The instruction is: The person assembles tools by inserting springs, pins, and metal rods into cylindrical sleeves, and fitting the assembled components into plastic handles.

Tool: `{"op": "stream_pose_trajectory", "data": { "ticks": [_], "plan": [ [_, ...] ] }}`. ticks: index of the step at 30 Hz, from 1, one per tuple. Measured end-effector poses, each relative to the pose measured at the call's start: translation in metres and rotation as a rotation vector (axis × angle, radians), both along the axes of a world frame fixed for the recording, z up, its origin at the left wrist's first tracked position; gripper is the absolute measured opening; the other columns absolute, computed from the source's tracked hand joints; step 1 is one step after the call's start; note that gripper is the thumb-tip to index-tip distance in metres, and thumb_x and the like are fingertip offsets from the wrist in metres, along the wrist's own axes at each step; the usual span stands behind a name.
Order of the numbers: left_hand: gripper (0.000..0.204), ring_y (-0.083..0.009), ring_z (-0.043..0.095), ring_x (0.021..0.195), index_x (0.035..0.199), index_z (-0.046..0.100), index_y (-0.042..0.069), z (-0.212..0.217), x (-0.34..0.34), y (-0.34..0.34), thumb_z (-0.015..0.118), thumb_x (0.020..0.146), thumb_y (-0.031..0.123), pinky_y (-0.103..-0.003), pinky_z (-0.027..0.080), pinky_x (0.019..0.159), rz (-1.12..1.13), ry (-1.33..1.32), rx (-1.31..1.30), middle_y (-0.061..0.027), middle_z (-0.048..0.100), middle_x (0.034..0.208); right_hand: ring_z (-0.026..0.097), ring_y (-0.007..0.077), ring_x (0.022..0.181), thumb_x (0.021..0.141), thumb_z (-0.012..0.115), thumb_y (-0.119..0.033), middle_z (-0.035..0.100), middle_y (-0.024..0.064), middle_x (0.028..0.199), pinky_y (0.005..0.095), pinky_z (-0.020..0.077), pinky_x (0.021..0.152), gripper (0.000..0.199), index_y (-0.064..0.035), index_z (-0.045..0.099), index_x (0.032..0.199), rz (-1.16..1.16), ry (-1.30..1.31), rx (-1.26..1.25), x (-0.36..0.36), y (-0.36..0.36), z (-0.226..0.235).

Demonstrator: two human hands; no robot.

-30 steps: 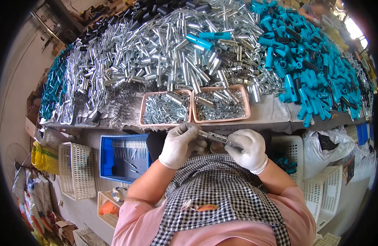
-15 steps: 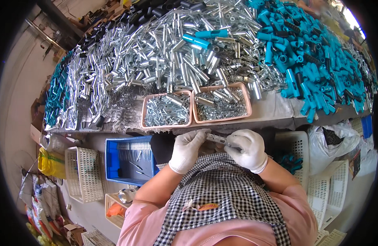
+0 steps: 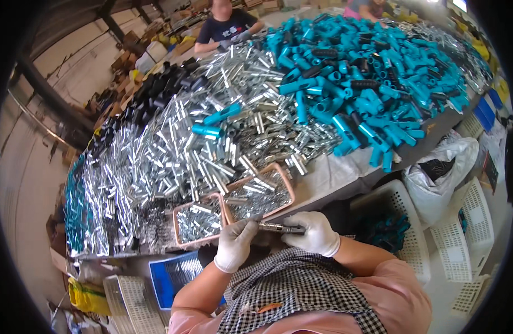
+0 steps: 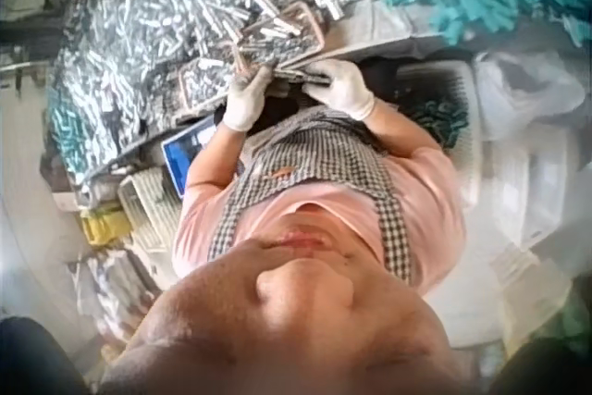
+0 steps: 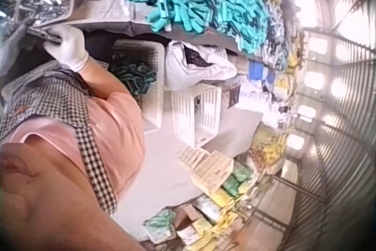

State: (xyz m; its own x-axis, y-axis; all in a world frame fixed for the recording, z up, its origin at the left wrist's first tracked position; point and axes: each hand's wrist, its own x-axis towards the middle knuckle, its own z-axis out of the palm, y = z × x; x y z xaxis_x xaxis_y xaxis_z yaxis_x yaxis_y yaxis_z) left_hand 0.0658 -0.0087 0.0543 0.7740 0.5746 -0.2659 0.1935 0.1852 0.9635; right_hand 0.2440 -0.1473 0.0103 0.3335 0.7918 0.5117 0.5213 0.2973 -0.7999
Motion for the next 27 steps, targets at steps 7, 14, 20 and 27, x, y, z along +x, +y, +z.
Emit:
{"op": "stream_pose_trajectory", "data": {
  "ticks": [7,14,20,27],
  "plan": [
    [0.074,-0.0245,0.052,0.122,0.148,0.032,-0.005,0.07,0.063,0.012,0.048,0.076,-0.011,-0.036,0.039,0.108,-0.175,-0.311,0.537,-0.0163,0.05,0.134,0.066,0.009,0.067,0.078,0.077,-0.005,0.068,0.0031,0.075,0.0261,0.0505,0.059,0.023,0.003,0.069,0.097,-0.071,0.567,-0.215,0.03,-0.019,0.007],
    [0.076,-0.0278,0.058,0.119,0.141,0.043,0.002,0.152,0.141,-0.062,0.05,0.066,-0.007,-0.039,0.046,0.105,-0.416,-0.221,0.286,-0.0157,0.056,0.128,0.053,0.0061,0.066,0.07,0.079,-0.006,0.06,-0.0008,0.075,0.0247,0.0445,0.061,0.029,0.0018,0.07,0.096,-0.43,0.438,-0.418,0.073,-0.034,-0.023],
    [0.062,-0.029,0.06,0.113,0.134,0.051,0.005,0.117,0.175,-0.077,0.056,0.072,0.009,-0.04,0.048,0.101,-0.556,-0.212,0.47,-0.0146,0.06,0.121,0.057,0.0061,0.075,0.071,0.078,0.0,0.065,0.0006,0.086,0.0218,0.046,0.068,0.036,0.0036,0.068,0.105,-0.41,0.619,-0.352,0.08,-0.038,-0.039],
    [0.05,-0.0304,0.063,0.107,0.126,0.06,0.01,0.125,0.202,-0.047,0.063,0.08,0.027,-0.04,0.05,0.097,-0.67,-0.203,0.879,-0.0133,0.065,0.113,0.056,0.0064,0.071,0.071,0.076,0.001,0.064,0.0008,0.079,0.0222,0.0459,0.064,0.03,0.0029,0.069,0.1,-0.357,0.488,-0.394,0.097,-0.007,-0.024]
  ]
}}
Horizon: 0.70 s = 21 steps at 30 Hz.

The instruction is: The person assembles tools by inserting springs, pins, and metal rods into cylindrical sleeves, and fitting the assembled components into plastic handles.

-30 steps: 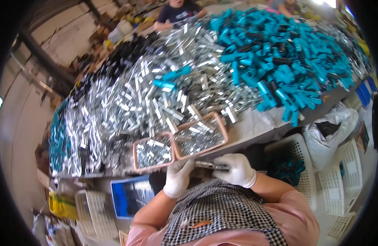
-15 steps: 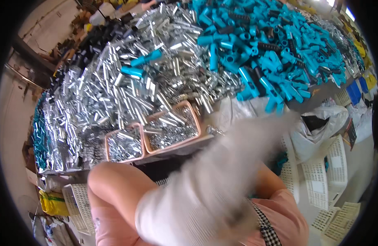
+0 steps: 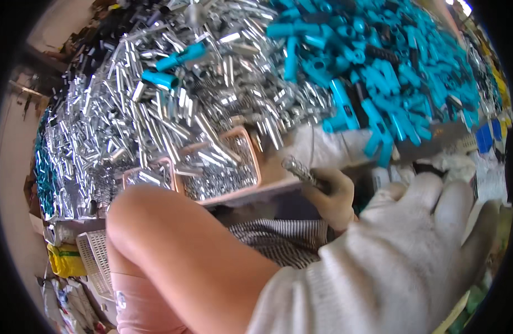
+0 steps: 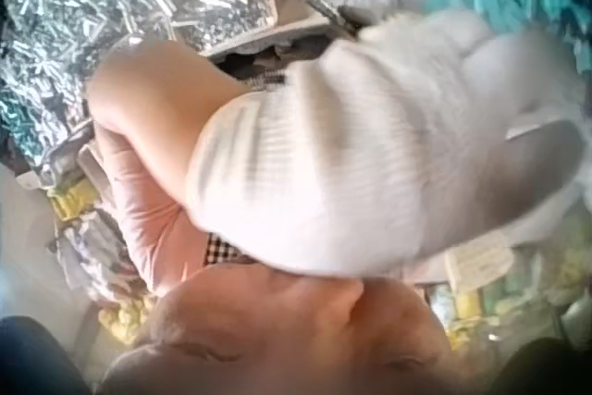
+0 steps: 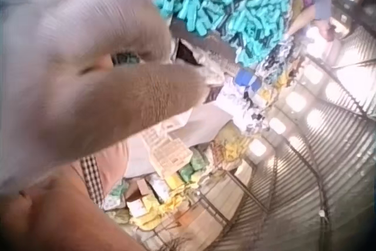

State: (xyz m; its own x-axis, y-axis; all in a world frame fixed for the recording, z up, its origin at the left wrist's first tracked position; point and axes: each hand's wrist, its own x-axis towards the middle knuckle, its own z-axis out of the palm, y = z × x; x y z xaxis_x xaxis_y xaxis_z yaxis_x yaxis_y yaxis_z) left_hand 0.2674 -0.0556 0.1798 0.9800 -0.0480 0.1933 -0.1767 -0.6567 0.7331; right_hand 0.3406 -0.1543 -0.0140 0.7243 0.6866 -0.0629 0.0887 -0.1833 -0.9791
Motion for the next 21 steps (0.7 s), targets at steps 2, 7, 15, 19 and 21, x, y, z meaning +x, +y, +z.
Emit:
{"op": "stream_pose_trajectory", "data": {
  "ticks": [2,7,15,19,21],
  "plan": [
    [0.047,-0.0308,0.064,0.105,0.124,0.062,0.011,0.005,0.026,0.013,0.065,0.082,0.032,-0.04,0.051,0.095,-0.064,-0.08,0.143,-0.0129,0.066,0.111,0.057,0.0088,0.066,0.076,0.076,-0.007,0.063,0.001,0.075,0.0249,0.0469,0.059,0.023,0.0018,0.07,0.097,-0.032,-0.15,-0.1,0.016,0.004,-0.033],
    [0.031,-0.037,0.062,0.09,0.103,0.062,0.003,-0.026,0.127,0.116,0.067,0.076,0.019,-0.048,0.051,0.079,0.367,-0.338,0.617,-0.0176,0.066,0.095,0.059,0.0111,0.066,0.07,0.078,-0.008,0.065,0.005,0.077,0.0273,0.0485,0.062,0.03,0.0013,0.072,0.098,0.026,-0.204,0.09,0.031,0.039,-0.013],
    [0.014,-0.0282,0.066,0.098,0.096,0.064,0.008,-0.112,0.21,0.219,0.053,0.09,0.013,-0.041,0.057,0.077,0.563,-0.003,0.977,-0.0107,0.071,0.092,0.067,0.0134,0.084,0.08,0.076,-0.019,0.072,0.0104,0.093,0.0295,0.0541,0.079,0.039,0.0003,0.07,0.114,0.108,0.02,-0.029,0.03,0.051,-0.018],
    [0.026,-0.0314,0.063,0.095,0.108,0.06,0.006,-0.099,0.191,0.216,0.061,0.082,0.013,-0.04,0.055,0.077,0.459,-0.169,1.045,-0.0118,0.068,0.095,0.068,0.0167,0.084,0.08,0.074,-0.021,0.071,0.0128,0.092,0.0314,0.0536,0.078,0.041,0.0018,0.069,0.113,0.101,0.01,-0.032,0.031,0.054,-0.018],
    [0.037,-0.0354,0.062,0.092,0.111,0.057,0.005,-0.081,0.164,0.206,0.066,0.075,0.011,-0.043,0.054,0.082,0.479,-0.272,0.835,-0.0154,0.066,0.095,0.069,0.0202,0.087,0.08,0.075,-0.02,0.071,0.0141,0.096,0.0323,0.0535,0.08,0.039,0.0022,0.069,0.111,0.08,-0.165,0.076,0.031,0.054,-0.022]
  ]
}}
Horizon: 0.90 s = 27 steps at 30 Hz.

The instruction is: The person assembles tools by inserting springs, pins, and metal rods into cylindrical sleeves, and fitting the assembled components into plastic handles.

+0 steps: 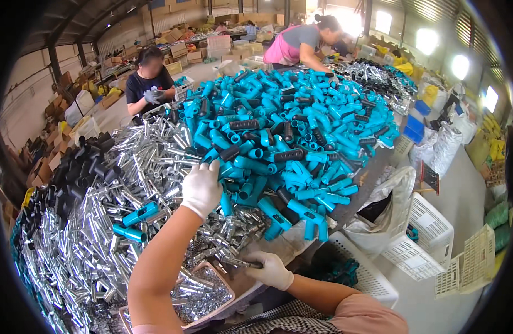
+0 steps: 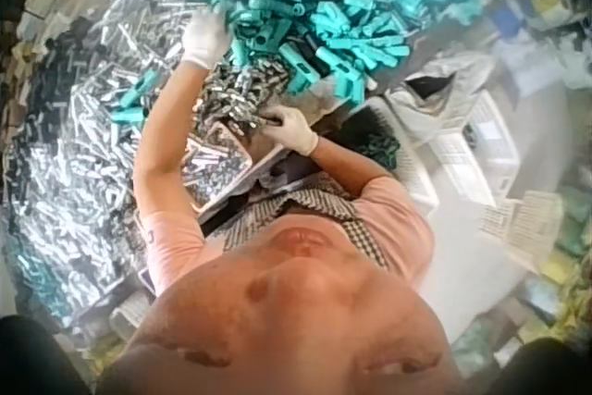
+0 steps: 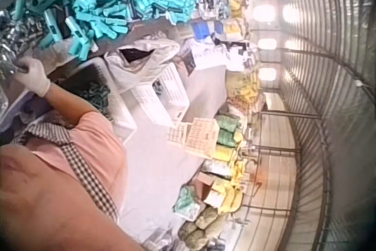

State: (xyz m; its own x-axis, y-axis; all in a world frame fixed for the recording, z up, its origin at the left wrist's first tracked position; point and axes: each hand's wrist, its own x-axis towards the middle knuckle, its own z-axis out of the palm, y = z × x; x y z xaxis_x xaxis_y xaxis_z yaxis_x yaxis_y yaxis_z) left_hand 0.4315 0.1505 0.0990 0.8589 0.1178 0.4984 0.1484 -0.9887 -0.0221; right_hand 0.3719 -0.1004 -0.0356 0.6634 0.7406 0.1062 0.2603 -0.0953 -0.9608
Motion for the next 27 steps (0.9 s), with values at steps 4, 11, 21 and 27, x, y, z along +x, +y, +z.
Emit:
{"op": "stream_pose_trajectory", "data": {
  "ticks": [4,11,21,27],
  "plan": [
    [0.056,-0.0359,0.066,0.078,0.125,0.053,0.002,0.027,-0.097,-0.012,0.067,0.071,0.007,-0.046,0.053,0.071,-0.049,-0.302,-0.356,-0.0187,0.067,0.092,0.069,0.0214,0.09,0.081,0.078,-0.017,0.071,0.0148,0.098,0.0321,0.053,0.083,0.034,0.0032,0.069,0.107,0.03,-0.048,0.06,-0.017,-0.008,0.018],
    [0.069,-0.0127,0.057,0.077,0.143,0.033,0.007,0.023,-0.303,-0.059,0.06,0.081,-0.005,-0.027,0.051,0.067,0.144,-0.628,-1.441,-0.0043,0.053,0.095,0.069,0.0201,0.085,0.08,0.079,-0.017,0.071,0.0124,0.093,0.031,0.0525,0.078,0.031,0.0006,0.07,0.103,0.194,-0.08,0.043,-0.083,-0.022,0.039],
    [0.027,-0.0174,0.07,0.072,0.113,0.049,0.004,-0.06,-0.435,-0.122,0.065,0.091,0.003,-0.029,0.059,0.058,0.293,-0.652,-1.846,-0.0062,0.064,0.086,0.072,0.0195,0.076,0.07,0.083,-0.011,0.073,0.0149,0.088,0.0298,0.0563,0.071,0.031,0.0028,0.071,0.095,0.379,-0.123,-0.01,-0.16,-0.019,0.048],
    [0.025,-0.0101,0.067,0.075,0.108,0.069,-0.005,-0.046,-0.484,-0.125,0.072,0.087,0.007,-0.024,0.056,0.067,0.175,0.026,-1.645,-0.0072,0.072,0.091,0.071,0.0143,0.077,0.067,0.086,-0.009,0.072,0.0142,0.085,0.0272,0.0585,0.072,0.033,0.0045,0.07,0.093,0.64,-0.114,-0.068,-0.185,-0.019,0.051]
  ]
}}
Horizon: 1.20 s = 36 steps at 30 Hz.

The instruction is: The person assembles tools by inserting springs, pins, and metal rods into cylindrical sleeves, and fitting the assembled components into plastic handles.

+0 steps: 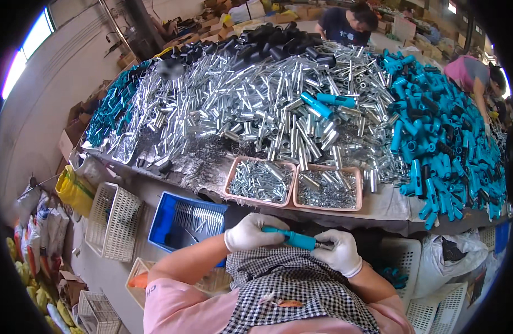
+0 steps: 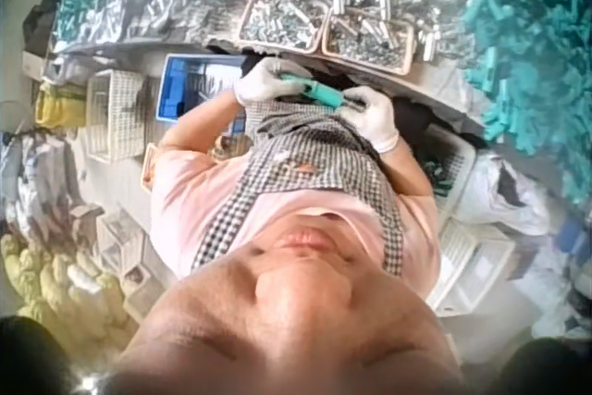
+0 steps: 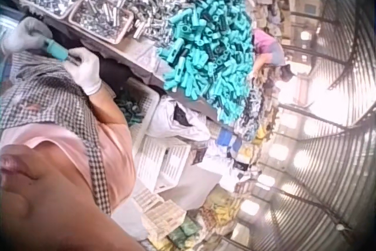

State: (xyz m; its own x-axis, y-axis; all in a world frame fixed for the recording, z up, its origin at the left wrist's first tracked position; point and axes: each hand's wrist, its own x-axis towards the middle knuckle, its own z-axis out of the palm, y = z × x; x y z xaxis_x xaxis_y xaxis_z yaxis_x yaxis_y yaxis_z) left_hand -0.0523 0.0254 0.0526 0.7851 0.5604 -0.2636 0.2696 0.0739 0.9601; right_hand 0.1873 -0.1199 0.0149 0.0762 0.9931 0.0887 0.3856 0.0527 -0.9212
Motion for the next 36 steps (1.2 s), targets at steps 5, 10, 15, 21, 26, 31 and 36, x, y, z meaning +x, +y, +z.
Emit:
{"op": "stream_pose_trajectory", "data": {
  "ticks": [5,10,15,21,26,31,36],
  "plan": [
    [0.042,-0.0095,0.064,0.063,0.11,0.072,-0.002,-0.008,-0.003,-0.004,0.059,0.1,0.037,-0.023,0.052,0.054,-0.053,-0.079,-0.117,-0.0078,0.072,0.084,0.073,0.0229,0.084,0.064,0.092,-0.017,0.072,0.02,0.092,0.0326,0.0586,0.076,0.052,0.006,0.064,0.102,-0.068,0.056,-0.051,-0.023,-0.007,-0.003],
    [0.034,-0.0075,0.058,0.06,0.099,0.073,-0.001,-0.039,0.022,-0.027,0.051,0.103,0.025,-0.025,0.049,0.057,-0.023,-0.037,0.031,-0.0025,0.066,0.073,0.072,0.0247,0.079,0.066,0.089,-0.018,0.072,0.0189,0.089,0.0324,0.0554,0.074,0.05,0.0033,0.069,0.106,0.016,-0.019,-0.057,-0.025,-0.006,-0.002],
    [0.035,-0.0129,0.065,0.071,0.096,0.072,-0.002,-0.047,0.037,-0.02,0.051,0.103,0.025,-0.029,0.053,0.068,0.001,0.001,0.009,-0.0073,0.071,0.078,0.071,0.0265,0.073,0.076,0.082,-0.024,0.07,0.0184,0.082,0.0343,0.0546,0.067,0.036,-0.0006,0.071,0.102,0.064,0.019,-0.122,-0.019,0.005,0.009],
    [0.028,-0.0347,0.068,0.081,0.097,0.068,0.005,-0.024,0.049,0.075,0.069,0.086,0.03,-0.045,0.054,0.073,0.024,0.238,1.087,-0.0166,0.068,0.088,0.064,0.0235,0.061,0.08,0.076,-0.021,0.065,0.0157,0.072,0.0335,0.0499,0.061,0.021,-0.0041,0.072,0.091,-0.08,-0.029,-0.095,-0.001,0.01,0.002],
    [0.027,-0.0388,0.066,0.093,0.107,0.063,0.004,-0.059,0.057,0.113,0.063,0.081,0.013,-0.048,0.053,0.083,-0.201,0.557,1.14,-0.0203,0.067,0.097,0.061,0.0253,0.059,0.081,0.075,-0.023,0.064,0.0153,0.071,0.0351,0.0486,0.059,0.021,-0.0048,0.071,0.09,-0.09,-0.069,-0.113,0.011,0.006,0.001],
    [0.031,-0.0285,0.068,0.103,0.113,0.064,0.001,-0.061,0.056,0.12,0.055,0.084,0.006,-0.038,0.054,0.09,-0.39,0.681,1.277,-0.0146,0.069,0.111,0.063,0.0344,0.064,0.08,0.076,-0.026,0.064,0.016,0.073,0.0387,0.0496,0.06,0.022,-0.0065,0.071,0.088,-0.09,-0.13,-0.033,0.013,0.009,0.012],
    [0.024,-0.0306,0.069,0.1,0.105,0.067,0.005,-0.071,0.055,0.121,0.058,0.083,0.006,-0.04,0.056,0.083,-0.326,0.608,1.372,-0.015,0.07,0.103,0.065,0.034,0.068,0.079,0.077,-0.026,0.066,0.0156,0.076,0.0386,0.0504,0.062,0.022,-0.0065,0.071,0.088,-0.108,-0.135,0.031,0.014,0.006,0.015]
  ]
}}
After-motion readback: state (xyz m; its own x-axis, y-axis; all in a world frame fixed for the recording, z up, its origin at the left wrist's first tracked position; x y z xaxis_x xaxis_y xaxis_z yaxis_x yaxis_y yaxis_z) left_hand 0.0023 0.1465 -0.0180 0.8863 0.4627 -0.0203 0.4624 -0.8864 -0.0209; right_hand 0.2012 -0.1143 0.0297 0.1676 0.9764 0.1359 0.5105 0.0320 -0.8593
